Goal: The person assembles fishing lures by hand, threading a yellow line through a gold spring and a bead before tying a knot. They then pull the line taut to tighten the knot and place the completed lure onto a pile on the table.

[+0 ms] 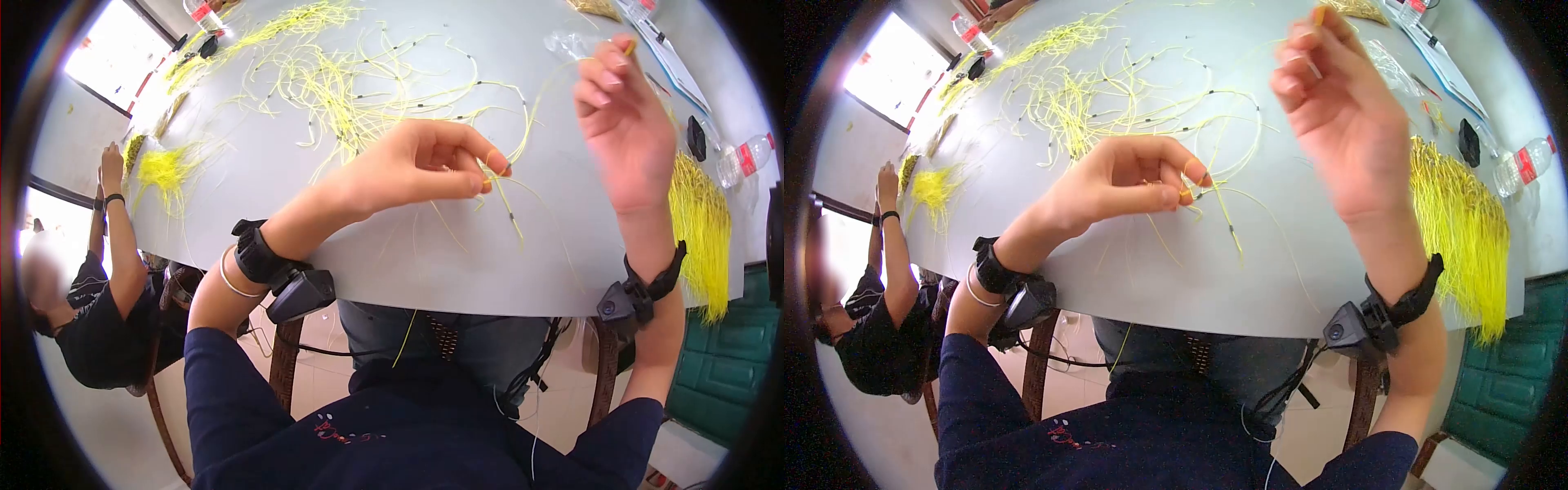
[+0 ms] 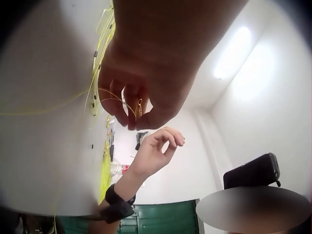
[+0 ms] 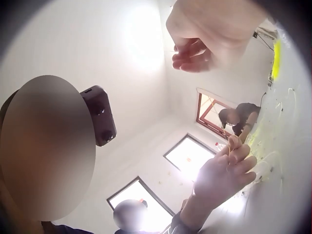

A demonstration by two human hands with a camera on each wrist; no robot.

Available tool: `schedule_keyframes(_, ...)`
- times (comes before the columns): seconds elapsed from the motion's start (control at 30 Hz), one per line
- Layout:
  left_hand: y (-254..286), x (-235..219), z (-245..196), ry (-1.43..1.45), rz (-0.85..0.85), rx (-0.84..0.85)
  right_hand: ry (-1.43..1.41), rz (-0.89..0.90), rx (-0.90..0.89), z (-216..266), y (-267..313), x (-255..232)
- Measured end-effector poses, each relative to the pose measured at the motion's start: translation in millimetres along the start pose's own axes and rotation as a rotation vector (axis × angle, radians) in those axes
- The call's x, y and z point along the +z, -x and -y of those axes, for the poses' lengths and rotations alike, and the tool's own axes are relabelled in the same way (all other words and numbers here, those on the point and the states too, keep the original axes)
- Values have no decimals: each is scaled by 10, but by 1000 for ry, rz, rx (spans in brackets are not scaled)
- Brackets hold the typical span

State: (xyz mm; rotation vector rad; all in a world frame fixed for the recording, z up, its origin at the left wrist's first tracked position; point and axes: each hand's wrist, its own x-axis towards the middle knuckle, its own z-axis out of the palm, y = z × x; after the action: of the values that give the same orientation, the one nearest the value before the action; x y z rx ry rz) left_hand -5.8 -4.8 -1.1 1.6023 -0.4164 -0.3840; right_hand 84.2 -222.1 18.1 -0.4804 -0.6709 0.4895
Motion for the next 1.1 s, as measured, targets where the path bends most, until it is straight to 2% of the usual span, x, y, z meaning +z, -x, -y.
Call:
schedule_keyframes(0.1, 3, 30, 2, -15, 0, 7, 160, 13, -8, -87, 26, 47)
schedule_keyframes(0.17, 9, 34, -9, -23, -7, 10, 164, 22, -13, -93, 27, 60)
schedule_keyframes(0.23, 15, 13, -33, -1, -23, -63, 170, 31, -21, -96, 27, 72)
schedule_keyframes(0.37, 10, 20, -8, 22, -48, -50, 188, 26, -22, -83, 28, 71)
schedule_keyframes(0.53, 9, 7, -42, -114, 13, -57, 173, 6, -20, -81, 33, 76)
schedule_keyframes(0.77, 17, 25, -36, 9, -30, -53, 203, 37, -12, -101, 26, 62)
schedule_keyframes(0.87, 14, 6, -25, -103, 21, -39, 214, 24, -11, -116, 27, 96)
schedule_keyframes(0.93, 20, 33, -31, 9, -15, 30, 226, 2, -15, -102, 31, 83)
schedule_keyframes(1.03, 11, 30, -20, -21, -63, 71, 261, 42, -10, -38, 48, 33)
schedule_keyframes(1.1, -4, 26, 9, 19, -14, 131, 313, 39, 55, -14, 69, 109)
